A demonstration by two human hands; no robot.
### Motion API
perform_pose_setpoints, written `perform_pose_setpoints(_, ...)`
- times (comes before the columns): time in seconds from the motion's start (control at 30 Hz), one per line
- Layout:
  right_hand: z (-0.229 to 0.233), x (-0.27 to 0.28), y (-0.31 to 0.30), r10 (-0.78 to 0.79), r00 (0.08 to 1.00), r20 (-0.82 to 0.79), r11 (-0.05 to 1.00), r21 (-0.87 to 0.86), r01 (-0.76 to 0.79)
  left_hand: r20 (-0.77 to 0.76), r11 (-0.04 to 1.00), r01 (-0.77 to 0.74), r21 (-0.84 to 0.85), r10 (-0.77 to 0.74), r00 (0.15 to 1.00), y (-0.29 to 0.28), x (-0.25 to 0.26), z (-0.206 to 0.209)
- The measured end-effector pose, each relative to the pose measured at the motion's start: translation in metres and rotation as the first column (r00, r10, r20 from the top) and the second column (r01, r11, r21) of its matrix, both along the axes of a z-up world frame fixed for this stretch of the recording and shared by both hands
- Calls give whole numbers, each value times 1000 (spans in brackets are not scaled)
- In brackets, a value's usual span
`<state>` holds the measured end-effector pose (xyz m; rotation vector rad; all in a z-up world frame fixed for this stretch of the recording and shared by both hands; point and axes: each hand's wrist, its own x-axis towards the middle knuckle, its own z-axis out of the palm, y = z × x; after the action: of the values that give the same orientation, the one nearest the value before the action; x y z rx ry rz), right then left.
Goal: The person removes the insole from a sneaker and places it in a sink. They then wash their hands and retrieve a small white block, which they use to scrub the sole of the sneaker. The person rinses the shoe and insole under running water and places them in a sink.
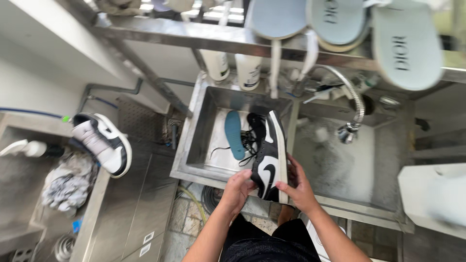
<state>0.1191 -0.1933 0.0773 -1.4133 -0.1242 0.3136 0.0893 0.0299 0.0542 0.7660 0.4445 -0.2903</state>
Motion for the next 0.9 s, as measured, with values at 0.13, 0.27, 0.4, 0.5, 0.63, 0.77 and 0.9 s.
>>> perform_pose_setpoints(0.13, -12, -2, -68, -82, 990, -119, 994, -87, 72, -154, 978, -200, 65, 208, 966, -23, 36, -27)
perform_pose_setpoints(0.27, -35, -14, -126, -100, 851, -515, 994, -16, 108, -158, 967, -230, 109, 245, 956, -44, 82, -33)
perform_pose_setpoints(0.4, -66, -19, -179, -67, 692, -718, 973, 105, 204, -129, 990, -128, 54, 134, 983, -76, 98, -18)
perform_pose_setpoints(0.5, -90, -3, -216, -205, 614, -762, 929, 47, 367, -110, 996, -75, 45, 79, 991, -91, 89, -8)
perform_pose_setpoints(0.63, -128, 34, -254, -463, 603, -649, 883, -281, 376, -106, 981, -29, 191, 50, 993, -80, 50, -13)
perform_pose_setpoints(0.77, -165, 62, -264, -450, 677, -582, 891, -250, 377, -201, 950, -137, 281, 198, 959, -50, 9, -30)
perform_pose_setpoints(0.9, -196, 75, -257, -466, 785, -409, 862, -412, 297, -207, 916, -293, 275, 353, 912, -22, -27, -49)
